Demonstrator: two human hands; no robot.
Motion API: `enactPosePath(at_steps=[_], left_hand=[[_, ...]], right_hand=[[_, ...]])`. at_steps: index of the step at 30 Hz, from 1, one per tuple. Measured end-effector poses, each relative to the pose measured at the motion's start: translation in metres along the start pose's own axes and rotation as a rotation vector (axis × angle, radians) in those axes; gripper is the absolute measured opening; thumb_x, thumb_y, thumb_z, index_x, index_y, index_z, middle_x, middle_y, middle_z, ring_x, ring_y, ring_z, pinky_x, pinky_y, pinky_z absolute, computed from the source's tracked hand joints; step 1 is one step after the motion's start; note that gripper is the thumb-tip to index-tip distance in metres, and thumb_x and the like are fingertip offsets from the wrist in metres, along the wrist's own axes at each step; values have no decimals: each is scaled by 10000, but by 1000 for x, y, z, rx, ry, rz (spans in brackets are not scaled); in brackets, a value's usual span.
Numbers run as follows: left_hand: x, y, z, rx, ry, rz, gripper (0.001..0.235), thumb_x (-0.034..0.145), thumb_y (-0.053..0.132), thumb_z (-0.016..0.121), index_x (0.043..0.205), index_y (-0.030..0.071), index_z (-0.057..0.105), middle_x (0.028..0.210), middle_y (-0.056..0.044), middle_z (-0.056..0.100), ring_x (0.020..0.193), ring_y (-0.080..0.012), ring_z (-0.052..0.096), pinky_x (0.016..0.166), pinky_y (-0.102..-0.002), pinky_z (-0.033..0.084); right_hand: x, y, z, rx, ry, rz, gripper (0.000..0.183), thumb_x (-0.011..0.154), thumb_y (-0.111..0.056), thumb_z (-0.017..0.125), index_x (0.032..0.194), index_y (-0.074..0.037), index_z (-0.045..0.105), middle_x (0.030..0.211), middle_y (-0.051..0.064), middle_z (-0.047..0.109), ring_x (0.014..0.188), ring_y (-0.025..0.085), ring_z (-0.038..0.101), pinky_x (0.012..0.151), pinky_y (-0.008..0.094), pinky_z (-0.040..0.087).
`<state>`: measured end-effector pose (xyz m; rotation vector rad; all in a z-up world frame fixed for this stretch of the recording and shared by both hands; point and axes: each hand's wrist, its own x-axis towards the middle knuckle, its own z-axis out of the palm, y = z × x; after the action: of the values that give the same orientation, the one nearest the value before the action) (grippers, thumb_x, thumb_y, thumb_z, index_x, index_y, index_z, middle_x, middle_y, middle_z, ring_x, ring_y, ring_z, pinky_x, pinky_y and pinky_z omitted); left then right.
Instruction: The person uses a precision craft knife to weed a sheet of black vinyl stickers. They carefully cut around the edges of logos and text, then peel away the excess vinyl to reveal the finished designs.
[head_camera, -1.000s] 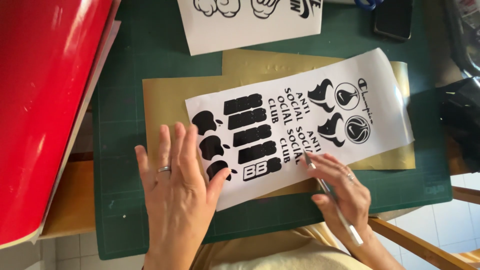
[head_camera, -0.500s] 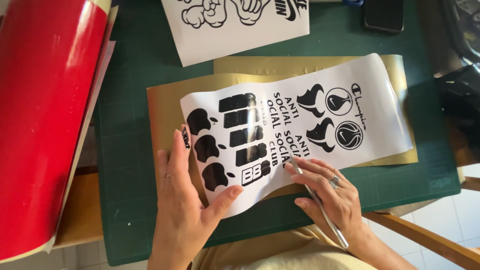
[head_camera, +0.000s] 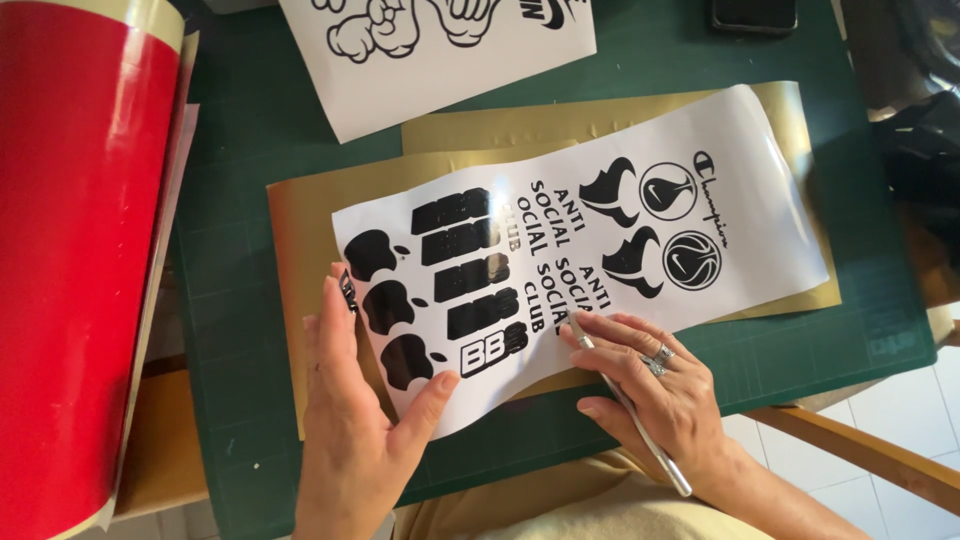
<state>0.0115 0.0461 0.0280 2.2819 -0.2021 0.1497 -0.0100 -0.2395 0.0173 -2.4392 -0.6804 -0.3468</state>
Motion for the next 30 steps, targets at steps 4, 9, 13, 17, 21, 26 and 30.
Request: enactPosePath(at_steps=[4,9,13,17,21,26,30], left_hand=[[-1,-3,1,-30,8,20,1034,980,426,712,1695,6,94,1809,-248,233,1684,-432,295,1345,-678,211],[-1,-1,0,-25,5,-4,1044,968,421,721,1692,-2,99,1810,-244,228,1679,-438,299,1348,-661,202],[0,1,-1,-94,0,-5,1067,941,282,796,1691,14,85,1806,-253,230,1663,-448,330,1285,-542,418],[-1,2,0,-154,0,-8,1085,918,154,821,1695,31,75,1822,-245,196,1707,-421,263,1321,-497,390],[-1,6,-3,-204,21,42,1043,930,107,814,1693,19,108,1823,-259,186,1721,-443,248,1390,-525,305],[-6,7,-2,-126,16,56,1031,937,159,818,1687,-23,134,1816,-253,202,1701,-428,300,1399,-574,236],[-7,8,-3,-45,-27,52,1069,941,189,831,1698,-20,105,1827,-182,180,1667,-372,374,1377,-631,276]], right_hand=[[0,0,-1,-5,-11,1,365,1092,-404,513,1205,-95,672,1370,48,763,1339,260,718,1160,498,562],[1,1,-1,-9,-3,-10,375,1095,-404,502,1197,-85,671,1355,50,766,1332,263,719,1152,503,570],[0,1,0,0,5,-10,376,1099,-405,497,1211,-87,663,1365,42,764,1326,265,726,1150,501,572],[1,-2,-2,20,1,-1,404,1113,-407,468,1276,-80,641,1374,30,759,1345,257,714,1158,500,571],[-1,-3,-4,34,86,-7,542,1108,-503,398,1268,-53,655,1273,83,786,1207,319,749,1086,513,580],[12,-11,-9,173,121,-25,688,1144,-546,282,1074,-53,756,931,95,698,783,228,672,744,359,533],[13,-10,-2,412,45,146,333,1084,-299,520,998,-43,715,885,76,738,755,202,714,702,301,544]])
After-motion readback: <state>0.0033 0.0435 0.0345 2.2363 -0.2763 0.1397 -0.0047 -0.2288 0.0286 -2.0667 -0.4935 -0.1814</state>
